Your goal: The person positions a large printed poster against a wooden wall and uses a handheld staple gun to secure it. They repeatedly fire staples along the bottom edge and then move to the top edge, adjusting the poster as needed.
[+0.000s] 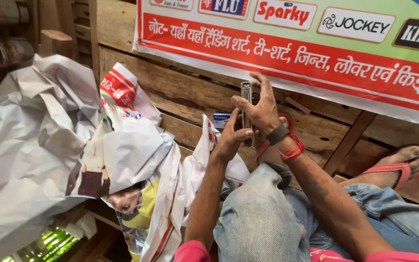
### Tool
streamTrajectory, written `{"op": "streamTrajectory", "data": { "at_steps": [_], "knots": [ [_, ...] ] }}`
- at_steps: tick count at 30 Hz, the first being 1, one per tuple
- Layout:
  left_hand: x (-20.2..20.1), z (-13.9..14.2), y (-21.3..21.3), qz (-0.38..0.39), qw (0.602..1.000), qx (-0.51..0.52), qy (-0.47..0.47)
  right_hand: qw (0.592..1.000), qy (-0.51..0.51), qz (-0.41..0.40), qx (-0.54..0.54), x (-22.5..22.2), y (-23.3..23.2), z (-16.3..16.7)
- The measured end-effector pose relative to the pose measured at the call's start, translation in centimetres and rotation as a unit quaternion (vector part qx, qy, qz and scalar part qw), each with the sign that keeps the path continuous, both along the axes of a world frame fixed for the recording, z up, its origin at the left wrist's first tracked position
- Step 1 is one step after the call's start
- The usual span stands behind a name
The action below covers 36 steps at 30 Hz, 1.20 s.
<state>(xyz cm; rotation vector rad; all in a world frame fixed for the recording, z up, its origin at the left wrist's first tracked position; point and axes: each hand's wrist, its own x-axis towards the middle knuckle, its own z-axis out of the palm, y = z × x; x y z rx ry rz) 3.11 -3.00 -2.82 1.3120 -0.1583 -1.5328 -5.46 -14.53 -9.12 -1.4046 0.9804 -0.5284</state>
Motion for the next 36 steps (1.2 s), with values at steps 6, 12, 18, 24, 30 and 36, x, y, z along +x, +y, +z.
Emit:
{"op": "streamTrajectory", "data": {
  "at_steps": [6, 12, 18, 24, 30, 36],
  "knots": [
    [-0.4, -3.8, -0.3, 0.094, 0.99, -0.075, -0.074, 0.973, -0.04, -0.165, 0.154, -2.4, -3.2, -0.4],
    [-0.9, -6.0, -0.1, 0.191, 0.978, -0.051, -0.065, 0.993, -0.02, 0.056, 0.101, -0.9, 0.6, 0.1],
    [0.1, -3.7, 3.0, 0.282, 0.951, -0.056, -0.114, 0.948, -0.012, 0.187, 0.259, 3.2, 1.3, 0.4],
    [3.8, -3.3, 2.4, 0.292, 0.946, -0.021, -0.14, 0.936, 0.178, 0.222, 0.206, 8.6, 0.8, 0.6],
    [4.0, -3.6, 2.1, 0.282, 0.948, -0.01, -0.145, 0.925, 0.205, 0.242, 0.21, 8.5, -0.3, 1.0],
    [4.1, -3.9, 2.2, 0.246, 0.957, -0.006, -0.153, 0.948, 0.163, 0.186, 0.198, 7.0, 0.7, 1.1]
  ]
}}
